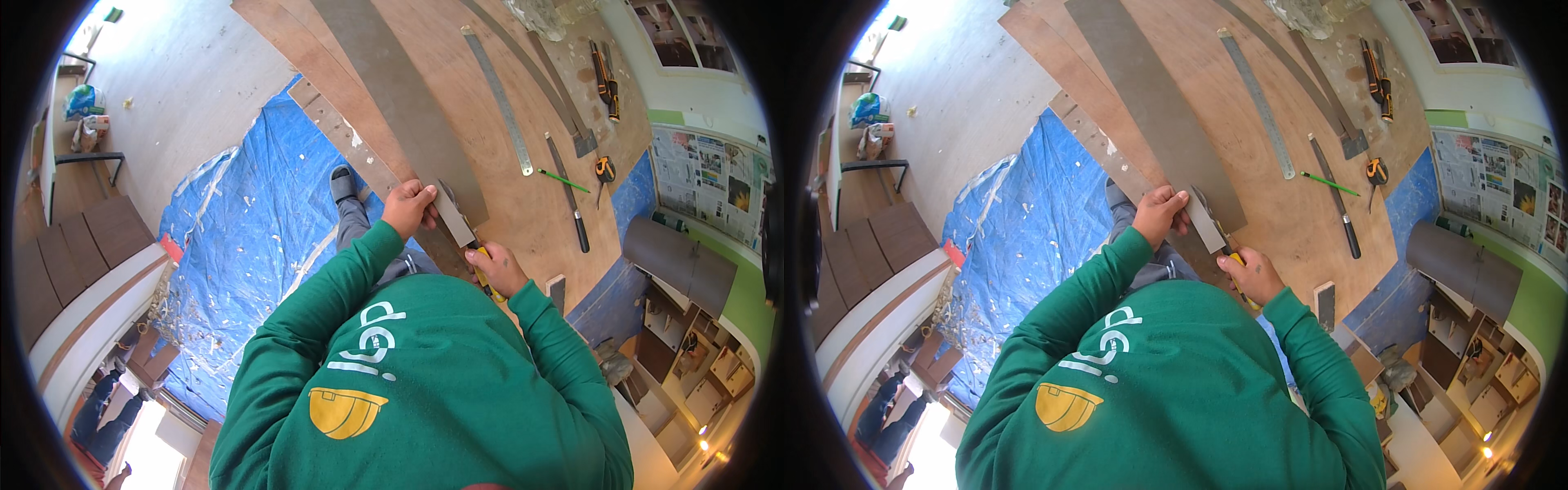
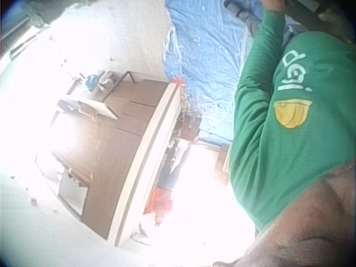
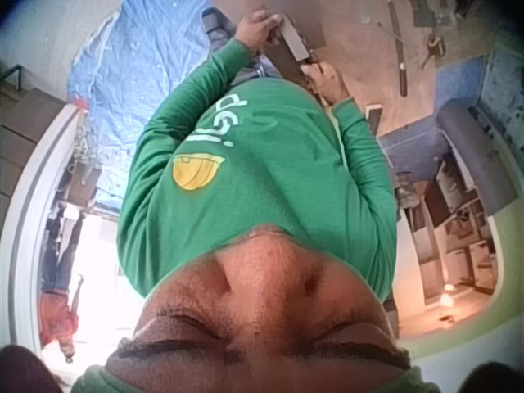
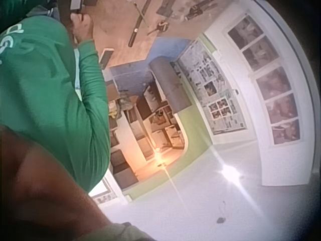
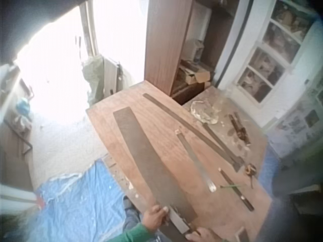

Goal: The person uses tin snips to cut a long strip of laminate on a workbench, then places the cut piece against a wall to check fit. They return to the workbench and use a ruler and pencil to mark another strip for cutting.

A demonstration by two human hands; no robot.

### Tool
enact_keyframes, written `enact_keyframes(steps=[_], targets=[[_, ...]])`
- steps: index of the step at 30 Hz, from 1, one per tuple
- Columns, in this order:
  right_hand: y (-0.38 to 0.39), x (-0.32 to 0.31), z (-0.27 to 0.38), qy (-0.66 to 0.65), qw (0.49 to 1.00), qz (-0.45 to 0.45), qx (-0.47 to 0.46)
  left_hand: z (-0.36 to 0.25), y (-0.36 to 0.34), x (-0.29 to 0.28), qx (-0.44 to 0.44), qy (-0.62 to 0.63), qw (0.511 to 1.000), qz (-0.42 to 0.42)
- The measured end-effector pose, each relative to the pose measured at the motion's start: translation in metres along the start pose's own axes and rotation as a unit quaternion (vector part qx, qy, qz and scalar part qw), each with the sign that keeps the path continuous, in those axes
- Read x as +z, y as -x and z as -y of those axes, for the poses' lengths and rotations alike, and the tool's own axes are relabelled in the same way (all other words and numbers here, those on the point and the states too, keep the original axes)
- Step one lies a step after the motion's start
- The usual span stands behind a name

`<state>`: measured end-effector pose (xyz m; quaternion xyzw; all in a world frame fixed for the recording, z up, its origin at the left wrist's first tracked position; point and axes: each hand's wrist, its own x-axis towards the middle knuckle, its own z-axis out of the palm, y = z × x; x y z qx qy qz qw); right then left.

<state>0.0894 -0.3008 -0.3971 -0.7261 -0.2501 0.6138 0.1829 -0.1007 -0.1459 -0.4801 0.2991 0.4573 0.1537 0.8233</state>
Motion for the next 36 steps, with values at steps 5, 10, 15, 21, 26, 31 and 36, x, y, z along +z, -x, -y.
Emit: enact_keyframes(steps=[5,10,15,21,26,31,36], targets=[[0.001,0.000,-0.002,-0.024,1.000,-0.004,-0.003,0.003,-0.001,0.001,0.003,0.003,1.000,0.006],[0.003,0.000,-0.002,-0.006,1.000,-0.006,0.008,0.005,-0.002,0.002,0.002,0.001,1.000,-0.002],[0.004,-0.001,-0.007,0.011,1.000,-0.015,-0.003,-0.003,-0.006,0.000,0.025,-0.023,0.999,-0.042],[0.006,0.001,0.001,-0.026,1.000,0.008,0.007,0.006,-0.011,0.000,0.039,-0.004,0.999,-0.031],[0.005,0.002,0.006,-0.027,0.999,0.010,0.027,0.009,-0.012,-0.001,0.037,0.009,0.999,-0.025],[0.008,0.005,0.010,-0.056,0.998,0.019,0.037,0.008,-0.011,-0.002,0.038,0.013,0.999,-0.026],[0.011,0.007,0.016,-0.057,0.998,0.011,0.038,0.009,-0.011,-0.001,0.038,0.017,0.999,-0.027]])
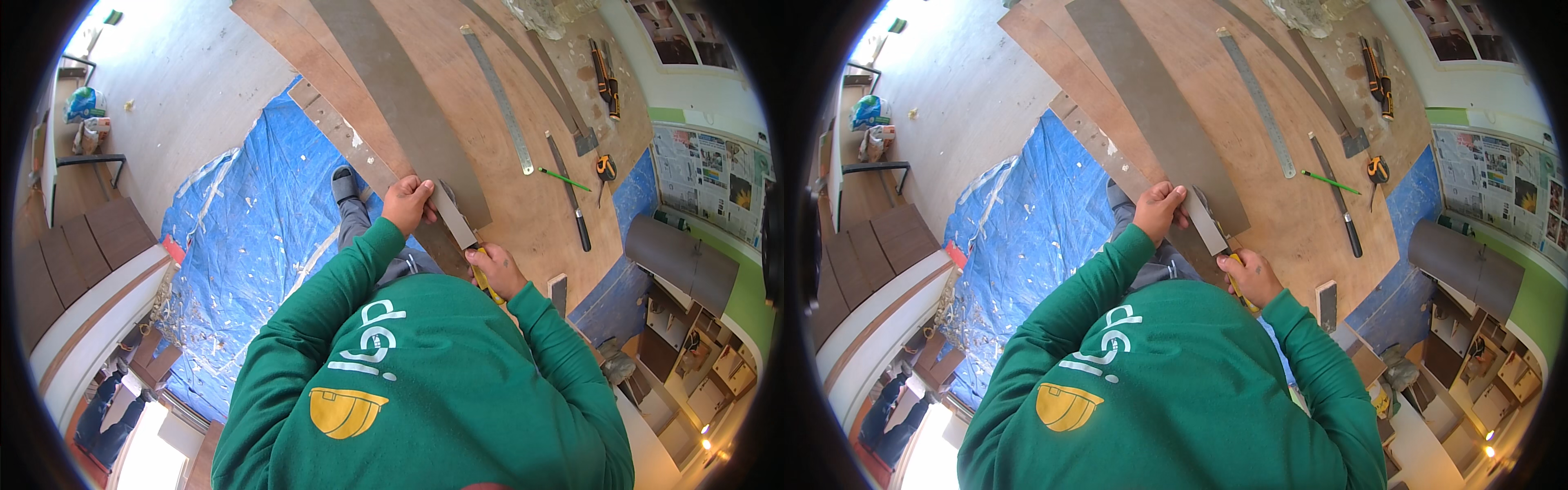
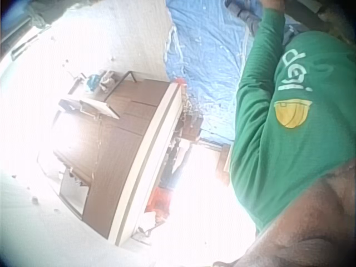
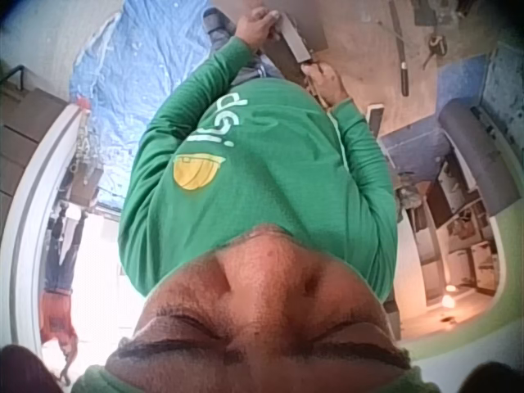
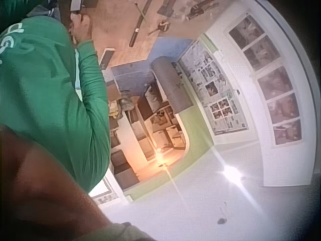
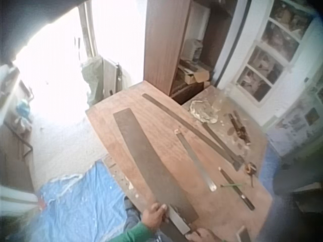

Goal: The person uses tin snips to cut a long strip of laminate on a workbench, then places the cut piece against a wall to check fit. They return to the workbench and use a ruler and pencil to mark another strip for cutting.

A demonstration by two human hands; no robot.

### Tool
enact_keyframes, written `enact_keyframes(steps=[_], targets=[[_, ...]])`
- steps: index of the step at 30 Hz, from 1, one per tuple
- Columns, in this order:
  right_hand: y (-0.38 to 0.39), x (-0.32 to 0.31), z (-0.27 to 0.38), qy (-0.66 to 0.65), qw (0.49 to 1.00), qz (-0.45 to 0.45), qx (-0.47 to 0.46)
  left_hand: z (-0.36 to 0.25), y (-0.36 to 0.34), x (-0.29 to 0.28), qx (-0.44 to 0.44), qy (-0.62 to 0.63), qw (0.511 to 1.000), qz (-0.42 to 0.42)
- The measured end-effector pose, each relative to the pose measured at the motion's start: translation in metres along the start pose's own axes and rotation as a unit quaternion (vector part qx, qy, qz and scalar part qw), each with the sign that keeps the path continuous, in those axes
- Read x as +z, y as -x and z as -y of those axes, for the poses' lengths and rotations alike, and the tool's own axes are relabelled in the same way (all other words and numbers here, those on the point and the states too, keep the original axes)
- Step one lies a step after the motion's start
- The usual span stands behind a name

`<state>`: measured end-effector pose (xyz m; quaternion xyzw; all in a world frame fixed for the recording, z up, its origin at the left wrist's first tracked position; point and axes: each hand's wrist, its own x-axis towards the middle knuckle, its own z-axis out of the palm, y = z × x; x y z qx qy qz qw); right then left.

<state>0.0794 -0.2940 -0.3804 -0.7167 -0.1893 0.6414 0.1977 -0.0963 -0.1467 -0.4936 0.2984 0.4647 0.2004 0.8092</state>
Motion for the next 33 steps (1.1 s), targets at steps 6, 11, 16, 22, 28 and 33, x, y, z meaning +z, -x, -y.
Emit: enact_keyframes(steps=[6,11,16,22,28,33], targets=[[-0.004,-0.004,-0.006,0.022,1.000,-0.004,-0.005,-0.001,0.000,0.001,-0.003,0.003,1.000,-0.003],[-0.006,-0.005,-0.009,0.017,1.000,0.003,-0.003,-0.001,0.000,0.002,0.000,0.004,1.000,-0.006],[-0.007,-0.006,-0.009,0.015,1.000,0.013,-0.012,0.000,-0.001,0.002,0.001,0.017,1.000,-0.012],[-0.002,-0.010,-0.020,0.014,0.999,0.021,-0.025,0.001,-0.003,0.004,0.018,0.020,0.999,-0.020],[0.010,-0.016,-0.019,0.046,0.998,0.015,-0.028,0.001,-0.005,0.002,0.019,0.026,0.999,-0.019],[0.009,-0.014,-0.013,0.052,0.998,0.004,-0.025,0.002,-0.006,0.000,0.020,0.006,1.000,-0.009]])
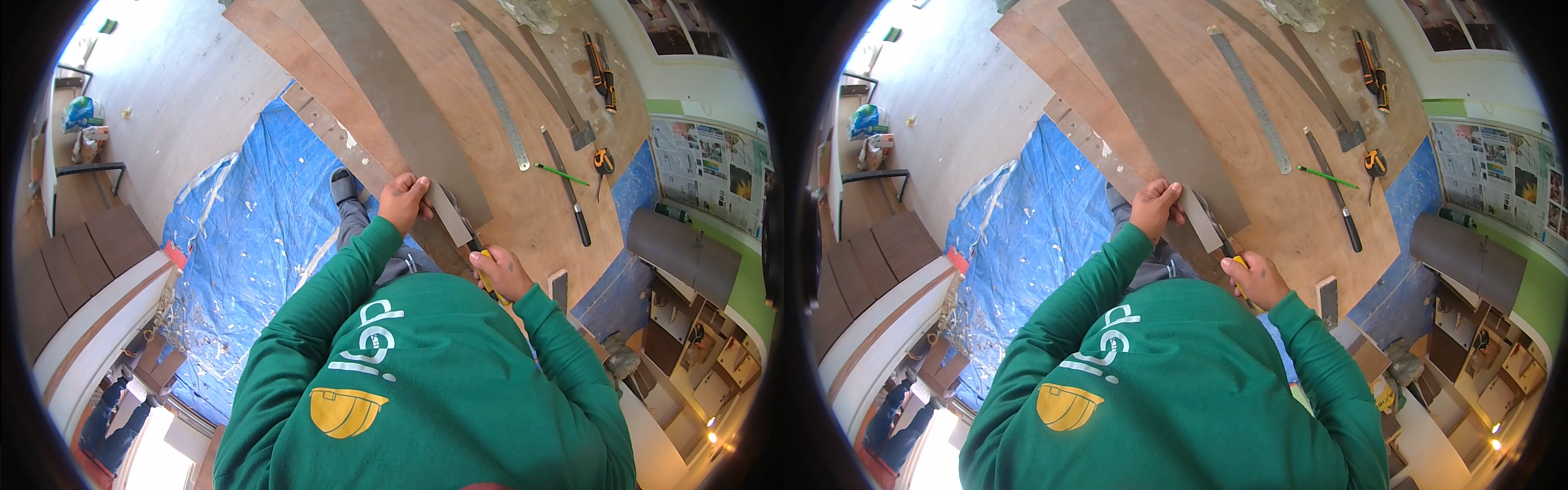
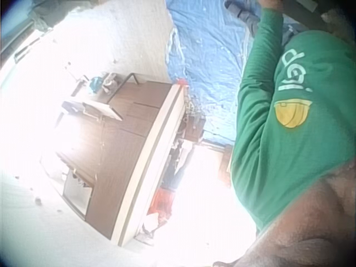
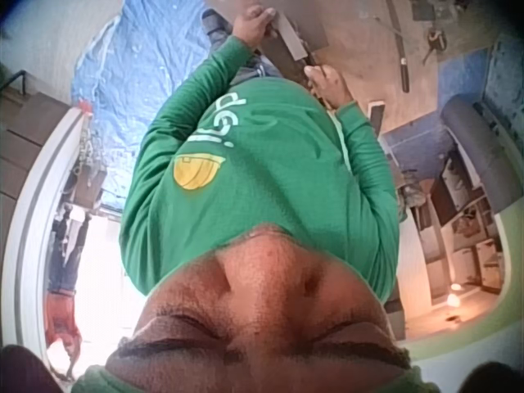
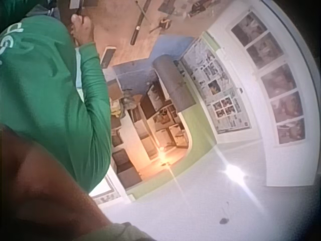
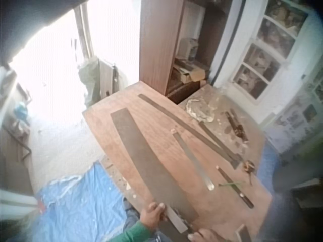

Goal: The person uses tin snips to cut a long strip of laminate on a workbench, then places the cut piece against a wall to check fit. They return to the workbench and use a ruler and pencil to mark another strip for cutting.

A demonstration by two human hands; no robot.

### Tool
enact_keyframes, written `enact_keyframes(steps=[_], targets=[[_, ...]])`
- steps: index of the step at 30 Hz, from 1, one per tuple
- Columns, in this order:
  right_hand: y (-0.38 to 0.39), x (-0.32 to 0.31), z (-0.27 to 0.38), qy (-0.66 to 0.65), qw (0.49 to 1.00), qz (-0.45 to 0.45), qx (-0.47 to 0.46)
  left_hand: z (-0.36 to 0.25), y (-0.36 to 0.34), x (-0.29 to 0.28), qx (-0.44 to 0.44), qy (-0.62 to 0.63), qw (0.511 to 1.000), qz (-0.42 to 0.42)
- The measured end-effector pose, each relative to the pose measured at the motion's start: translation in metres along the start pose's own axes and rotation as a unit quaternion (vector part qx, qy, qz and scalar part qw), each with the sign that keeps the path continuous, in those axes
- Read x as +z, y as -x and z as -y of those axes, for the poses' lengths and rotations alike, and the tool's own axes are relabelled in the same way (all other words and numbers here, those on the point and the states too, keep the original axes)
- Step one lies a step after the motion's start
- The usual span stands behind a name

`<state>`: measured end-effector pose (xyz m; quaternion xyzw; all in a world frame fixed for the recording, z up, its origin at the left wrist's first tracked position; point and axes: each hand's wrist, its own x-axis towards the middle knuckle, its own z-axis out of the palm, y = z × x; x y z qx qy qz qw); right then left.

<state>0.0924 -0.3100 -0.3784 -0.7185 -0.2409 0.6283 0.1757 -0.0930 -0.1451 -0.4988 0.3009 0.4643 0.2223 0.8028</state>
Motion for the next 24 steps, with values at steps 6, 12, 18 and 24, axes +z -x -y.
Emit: enact_keyframes(steps=[6,12,18,24], targets=[[-0.0038,0.0040,-0.0018,-0.004,1.000,-0.005,0.000,-0.0006,0.0005,-0.0022,-0.012,0.018,1.000,0.006],[-0.0035,0.0033,0.0016,-0.003,1.000,-0.004,0.002,-0.0033,0.0010,-0.0045,-0.022,0.035,0.999,0.017],[-0.0070,0.0032,0.0023,-0.010,1.000,0.007,0.009,-0.0042,0.0009,-0.0062,-0.026,0.039,0.999,0.028],[-0.0102,0.0064,0.0034,-0.044,0.999,0.004,0.014,-0.0036,0.0007,-0.0070,-0.022,0.039,0.999,0.030]])
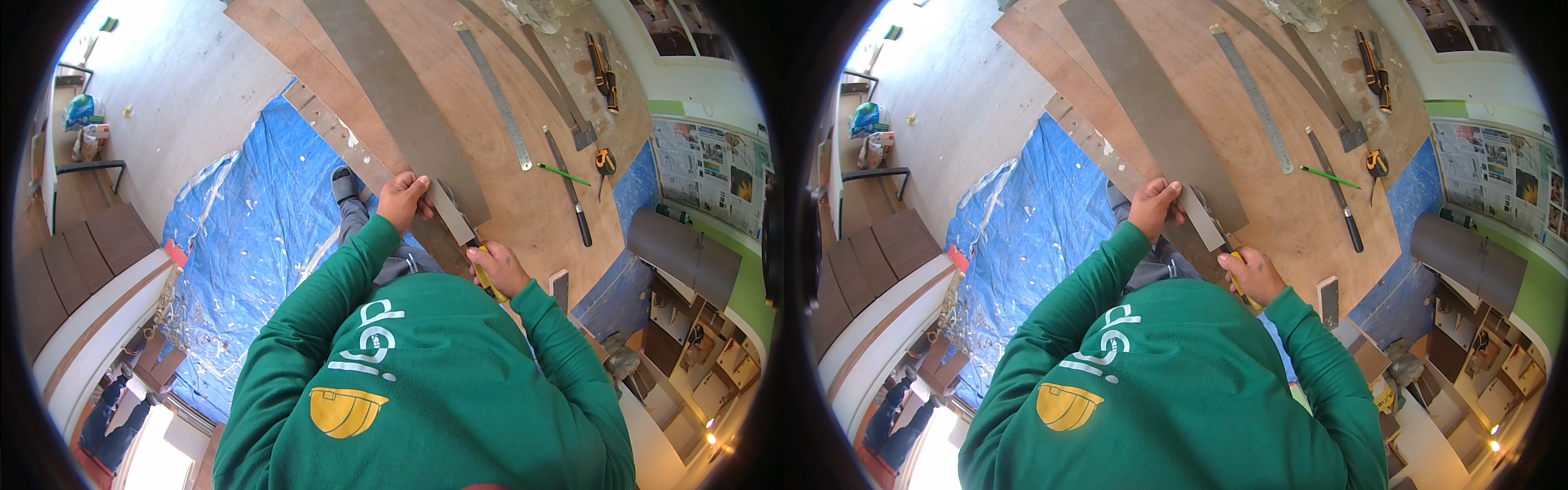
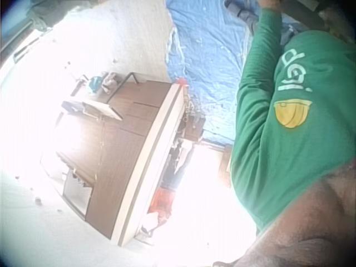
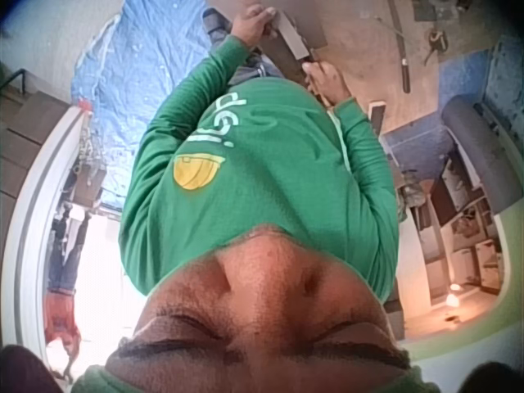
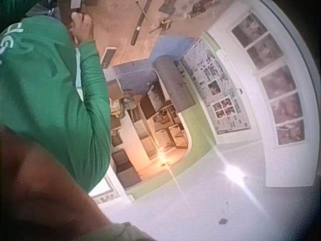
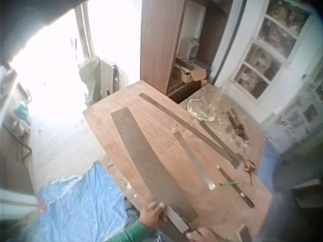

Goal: The person uses tin snips to cut a long strip of laminate on a workbench, then places the cut piece against a wall to check fit. They return to the workbench and use a ruler and pencil to mark another strip for cutting.

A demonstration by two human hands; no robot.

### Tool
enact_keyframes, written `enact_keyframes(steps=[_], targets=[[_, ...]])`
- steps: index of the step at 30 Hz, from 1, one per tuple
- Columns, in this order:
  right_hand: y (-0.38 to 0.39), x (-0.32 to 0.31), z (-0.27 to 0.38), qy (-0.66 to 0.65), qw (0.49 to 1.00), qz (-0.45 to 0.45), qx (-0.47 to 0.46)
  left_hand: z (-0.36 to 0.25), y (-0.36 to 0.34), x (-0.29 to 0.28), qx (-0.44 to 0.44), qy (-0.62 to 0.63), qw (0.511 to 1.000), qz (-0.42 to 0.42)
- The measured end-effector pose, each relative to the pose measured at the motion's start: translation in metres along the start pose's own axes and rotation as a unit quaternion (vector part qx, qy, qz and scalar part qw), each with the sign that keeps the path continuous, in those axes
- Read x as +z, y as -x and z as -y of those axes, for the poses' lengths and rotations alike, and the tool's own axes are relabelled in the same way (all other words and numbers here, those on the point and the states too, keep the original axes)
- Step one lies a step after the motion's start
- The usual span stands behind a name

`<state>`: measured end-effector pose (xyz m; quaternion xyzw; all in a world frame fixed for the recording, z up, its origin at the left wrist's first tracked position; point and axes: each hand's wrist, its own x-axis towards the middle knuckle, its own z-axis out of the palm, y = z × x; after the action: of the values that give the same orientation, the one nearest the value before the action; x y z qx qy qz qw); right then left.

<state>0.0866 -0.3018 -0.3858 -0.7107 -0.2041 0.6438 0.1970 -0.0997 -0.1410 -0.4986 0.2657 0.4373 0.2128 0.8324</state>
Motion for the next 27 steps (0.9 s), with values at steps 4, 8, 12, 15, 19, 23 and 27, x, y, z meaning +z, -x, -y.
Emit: enact_keyframes(steps=[4,8,12,15,19,23,27], targets=[[0.0007,0.0014,0.0017,0.024,1.000,0.001,0.003,0.0002,-0.0004,-0.0006,-0.002,0.005,1.000,0.003],[0.0020,0.0046,0.0029,0.019,1.000,-0.019,-0.001,0.0010,-0.0003,-0.0006,0.000,0.003,1.000,0.004],[0.0002,0.0026,0.0009,0.006,1.000,-0.007,0.000,-0.0007,-0.0001,-0.0001,-0.004,0.003,1.000,0.004],[-0.0010,0.0012,0.0022,-0.010,1.000,0.006,0.004,-0.0001,-0.0004,-0.0011,-0.004,-0.003,1.000,0.008],[-0.0024,-0.0005,0.0060,0.009,1.000,0.010,0.016,-0.0010,-0.0003,-0.0013,-0.002,-0.007,1.000,0.014],[-0.0034,-0.0016,0.0057,0.010,1.000,-0.009,0.017,-0.0018,0.0002,-0.0007,-0.008,-0.012,1.000,0.013],[-0.0054,-0.0023,0.0007,0.008,1.000,-0.003,0.008,0.0004,-0.0005,-0.0020,-0.006,-0.006,1.000,0.013]])
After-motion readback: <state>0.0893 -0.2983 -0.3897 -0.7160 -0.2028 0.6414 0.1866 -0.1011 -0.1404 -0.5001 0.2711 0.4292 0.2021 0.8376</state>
